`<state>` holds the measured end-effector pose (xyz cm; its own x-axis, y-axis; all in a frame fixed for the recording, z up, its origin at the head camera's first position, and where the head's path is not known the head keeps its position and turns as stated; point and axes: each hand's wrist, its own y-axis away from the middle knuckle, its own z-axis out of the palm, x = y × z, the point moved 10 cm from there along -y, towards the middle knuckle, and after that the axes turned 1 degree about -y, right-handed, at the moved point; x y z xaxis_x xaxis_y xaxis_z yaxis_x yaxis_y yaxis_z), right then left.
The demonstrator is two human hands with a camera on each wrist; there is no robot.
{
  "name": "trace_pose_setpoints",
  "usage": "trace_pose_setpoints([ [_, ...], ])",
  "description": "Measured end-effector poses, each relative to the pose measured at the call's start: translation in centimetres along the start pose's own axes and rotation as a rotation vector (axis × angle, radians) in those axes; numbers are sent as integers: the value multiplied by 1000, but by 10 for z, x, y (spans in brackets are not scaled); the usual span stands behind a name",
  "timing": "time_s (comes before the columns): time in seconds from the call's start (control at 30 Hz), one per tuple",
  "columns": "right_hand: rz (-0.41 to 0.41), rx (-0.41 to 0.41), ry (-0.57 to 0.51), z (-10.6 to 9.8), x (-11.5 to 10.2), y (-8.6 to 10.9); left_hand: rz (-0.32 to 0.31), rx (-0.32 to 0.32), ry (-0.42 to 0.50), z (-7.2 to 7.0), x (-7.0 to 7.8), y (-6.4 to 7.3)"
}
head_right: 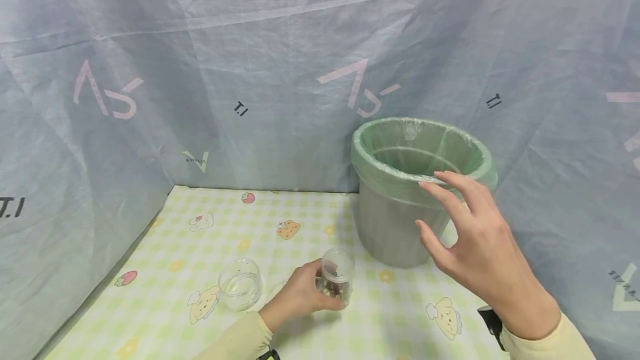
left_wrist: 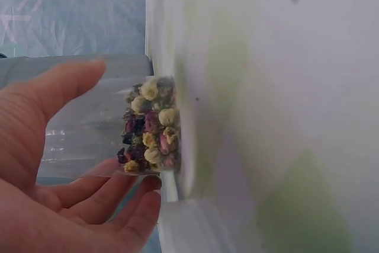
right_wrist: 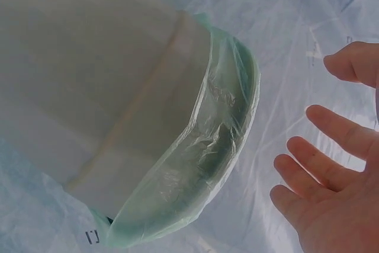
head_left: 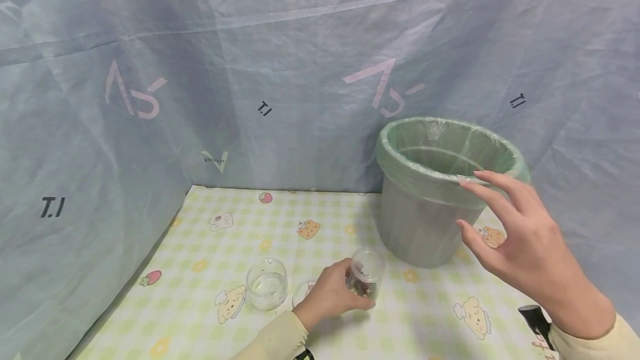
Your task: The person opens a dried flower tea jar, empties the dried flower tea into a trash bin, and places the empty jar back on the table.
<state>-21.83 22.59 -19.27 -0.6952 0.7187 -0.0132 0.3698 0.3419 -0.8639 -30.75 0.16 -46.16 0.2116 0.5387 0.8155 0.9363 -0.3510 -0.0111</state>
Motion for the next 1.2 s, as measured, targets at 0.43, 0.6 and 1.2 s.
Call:
trace_pose_setpoints([
  [0.43, -41, -1, -21, -1, -20, 2, 37, 4, 47, 2, -1, -1],
  [0.6, -59, 11, -32, -3, -29, 0, 34, 6, 68, 1, -1, -1],
  [1.2, -55, -4, -46, 3, -33, 1, 27, 95, 61, -36, 8, 5],
])
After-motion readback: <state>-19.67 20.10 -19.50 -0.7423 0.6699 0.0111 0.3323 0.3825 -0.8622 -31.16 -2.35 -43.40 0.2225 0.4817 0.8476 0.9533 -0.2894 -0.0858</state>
